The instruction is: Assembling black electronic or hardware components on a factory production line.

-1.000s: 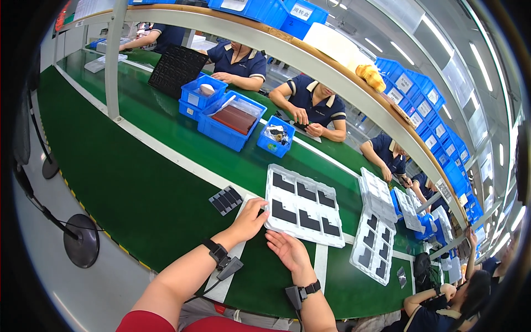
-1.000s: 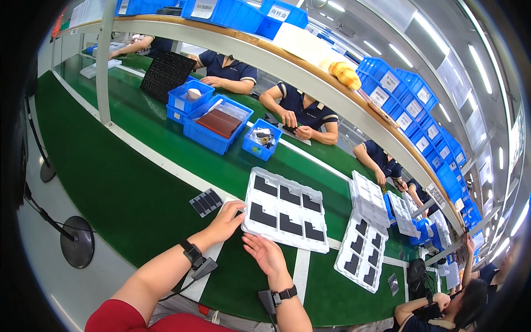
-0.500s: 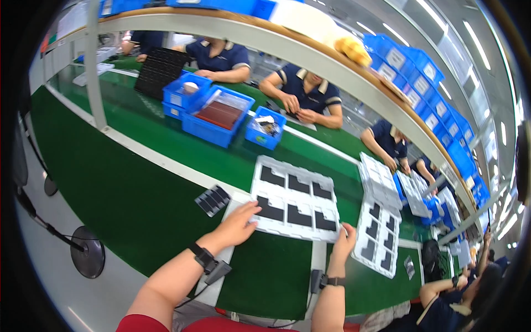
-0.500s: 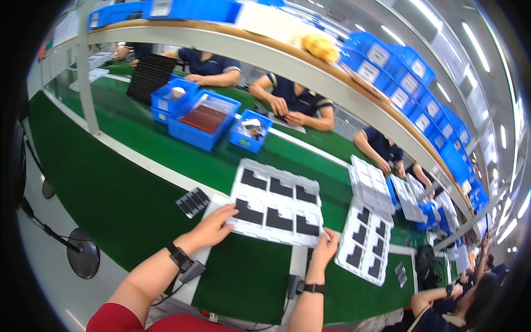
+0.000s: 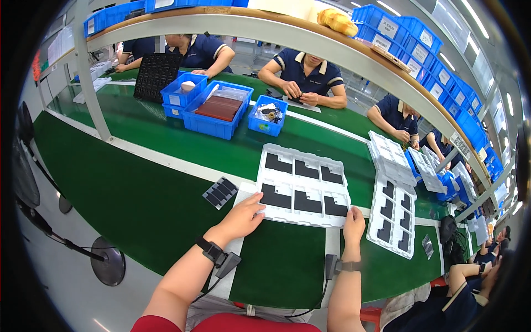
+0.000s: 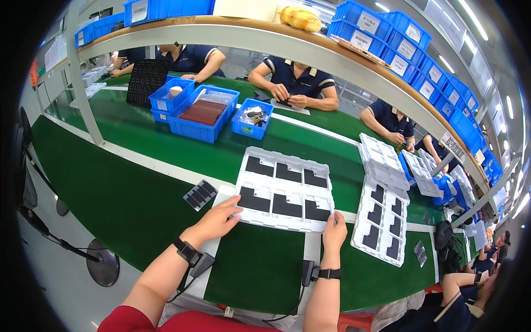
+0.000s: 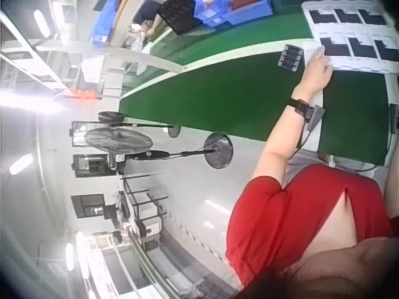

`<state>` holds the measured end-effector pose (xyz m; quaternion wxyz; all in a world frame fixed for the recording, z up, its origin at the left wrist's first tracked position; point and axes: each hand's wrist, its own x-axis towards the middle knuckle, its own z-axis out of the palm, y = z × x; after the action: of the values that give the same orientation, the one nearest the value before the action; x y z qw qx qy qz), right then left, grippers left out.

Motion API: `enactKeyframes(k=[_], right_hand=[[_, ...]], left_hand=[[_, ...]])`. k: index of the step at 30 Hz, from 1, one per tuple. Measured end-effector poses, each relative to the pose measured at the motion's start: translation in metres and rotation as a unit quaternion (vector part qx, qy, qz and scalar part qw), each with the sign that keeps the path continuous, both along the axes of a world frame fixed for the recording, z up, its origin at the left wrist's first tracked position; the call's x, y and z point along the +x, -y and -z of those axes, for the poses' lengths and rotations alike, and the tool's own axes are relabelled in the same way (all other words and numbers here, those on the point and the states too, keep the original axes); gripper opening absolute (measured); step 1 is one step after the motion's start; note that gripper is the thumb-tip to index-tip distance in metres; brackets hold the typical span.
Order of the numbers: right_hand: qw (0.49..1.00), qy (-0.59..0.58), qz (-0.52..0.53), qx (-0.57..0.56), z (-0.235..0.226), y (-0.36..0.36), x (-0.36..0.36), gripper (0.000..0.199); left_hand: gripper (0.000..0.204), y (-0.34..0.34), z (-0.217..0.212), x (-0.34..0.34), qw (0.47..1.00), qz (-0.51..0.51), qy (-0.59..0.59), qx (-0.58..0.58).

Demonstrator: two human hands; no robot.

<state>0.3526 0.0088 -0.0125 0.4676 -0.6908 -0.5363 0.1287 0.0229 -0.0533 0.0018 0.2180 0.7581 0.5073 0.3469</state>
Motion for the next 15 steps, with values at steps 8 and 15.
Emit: enactKeyframes(k=[8, 15], right_hand=[[0.996, 0.079, 0.037, -0.016, 0.009, 0.0, 0.008, 0.023], [0.998, -0.066, -0.017, 0.007, 0.014, -0.006, 0.012, 0.034]], left_hand=[[0.031, 0.002, 0.006, 0.004, 1.0, -0.007, 0.0, -0.003], [0.06, -0.005, 0.0, 0.005, 0.902, 0.102, 0.401, -0.125]])
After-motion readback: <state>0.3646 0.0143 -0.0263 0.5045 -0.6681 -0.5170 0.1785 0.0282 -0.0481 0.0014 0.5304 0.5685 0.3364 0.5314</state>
